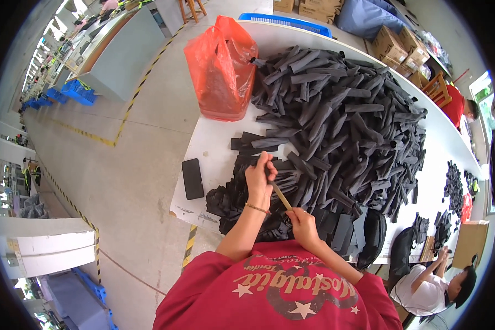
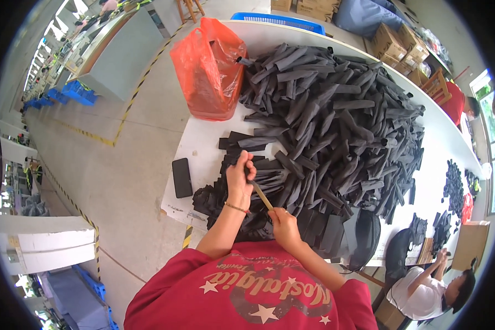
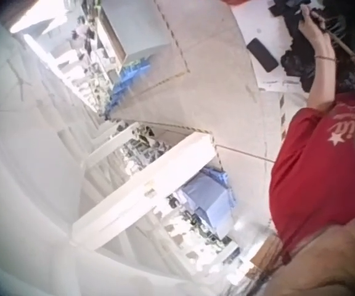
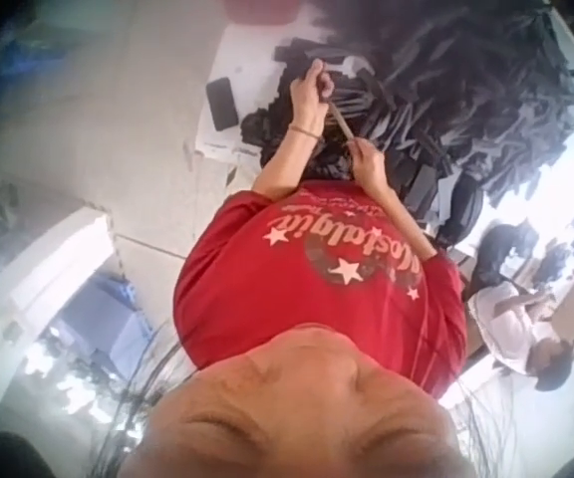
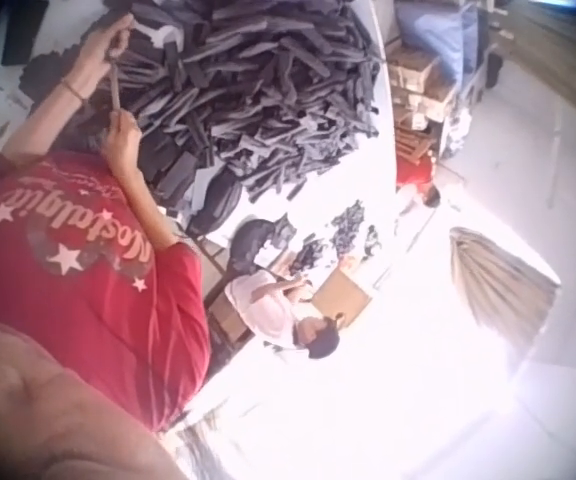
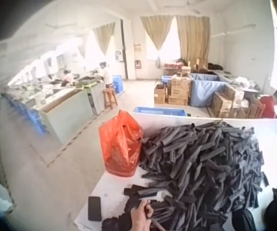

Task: Using a wooden stick to inspect and separate black foam manufacturing components on a work table.

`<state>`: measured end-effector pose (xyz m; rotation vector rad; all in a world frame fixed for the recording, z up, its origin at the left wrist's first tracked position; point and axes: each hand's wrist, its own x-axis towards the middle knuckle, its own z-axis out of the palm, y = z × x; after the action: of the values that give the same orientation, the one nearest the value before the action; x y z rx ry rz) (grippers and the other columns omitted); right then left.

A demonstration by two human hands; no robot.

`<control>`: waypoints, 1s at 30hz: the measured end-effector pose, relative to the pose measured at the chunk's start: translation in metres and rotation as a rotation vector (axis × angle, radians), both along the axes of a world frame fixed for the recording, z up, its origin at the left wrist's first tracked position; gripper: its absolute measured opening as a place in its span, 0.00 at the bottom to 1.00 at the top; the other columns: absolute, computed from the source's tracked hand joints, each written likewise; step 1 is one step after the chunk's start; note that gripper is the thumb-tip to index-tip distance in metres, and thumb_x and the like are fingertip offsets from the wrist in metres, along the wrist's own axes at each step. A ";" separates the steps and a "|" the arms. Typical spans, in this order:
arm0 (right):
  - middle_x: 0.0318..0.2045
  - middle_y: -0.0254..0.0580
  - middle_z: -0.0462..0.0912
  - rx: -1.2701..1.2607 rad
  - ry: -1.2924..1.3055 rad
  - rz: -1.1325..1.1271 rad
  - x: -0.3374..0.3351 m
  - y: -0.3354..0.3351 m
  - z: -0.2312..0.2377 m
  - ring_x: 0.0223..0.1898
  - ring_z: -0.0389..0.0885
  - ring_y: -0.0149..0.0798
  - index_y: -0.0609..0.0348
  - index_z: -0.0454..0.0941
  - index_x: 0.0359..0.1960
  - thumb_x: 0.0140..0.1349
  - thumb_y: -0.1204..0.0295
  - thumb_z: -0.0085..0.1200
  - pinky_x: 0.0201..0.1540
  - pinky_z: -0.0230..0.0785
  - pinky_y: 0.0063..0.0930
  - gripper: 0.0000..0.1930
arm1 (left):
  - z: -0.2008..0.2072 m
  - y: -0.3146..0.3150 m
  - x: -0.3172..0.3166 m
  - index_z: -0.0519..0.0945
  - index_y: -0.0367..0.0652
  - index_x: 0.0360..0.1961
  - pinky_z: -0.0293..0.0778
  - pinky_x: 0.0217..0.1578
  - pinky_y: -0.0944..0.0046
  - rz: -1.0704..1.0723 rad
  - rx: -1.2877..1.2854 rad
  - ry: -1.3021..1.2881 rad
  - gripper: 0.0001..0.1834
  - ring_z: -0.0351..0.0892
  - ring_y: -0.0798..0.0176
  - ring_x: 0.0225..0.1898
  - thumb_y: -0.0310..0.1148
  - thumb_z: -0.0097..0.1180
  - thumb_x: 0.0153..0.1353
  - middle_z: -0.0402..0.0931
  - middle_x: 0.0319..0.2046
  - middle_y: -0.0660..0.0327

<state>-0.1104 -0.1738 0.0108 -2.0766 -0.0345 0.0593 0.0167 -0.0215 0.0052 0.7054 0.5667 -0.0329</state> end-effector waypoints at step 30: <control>0.25 0.53 0.75 -0.085 -0.299 -0.041 0.137 -0.028 0.038 0.25 0.75 0.50 0.65 0.72 0.31 0.62 0.77 0.55 0.28 0.67 0.34 0.05 | -0.001 -0.011 -0.012 0.70 0.39 0.29 0.65 0.21 0.70 -1.055 0.485 -0.319 0.17 0.68 0.72 0.17 0.40 0.42 0.72 0.69 0.18 0.65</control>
<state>0.0266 -0.2014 0.0486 -2.1538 -0.1751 -0.2797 0.0050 -0.0321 0.0040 1.3922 -0.1666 -0.7713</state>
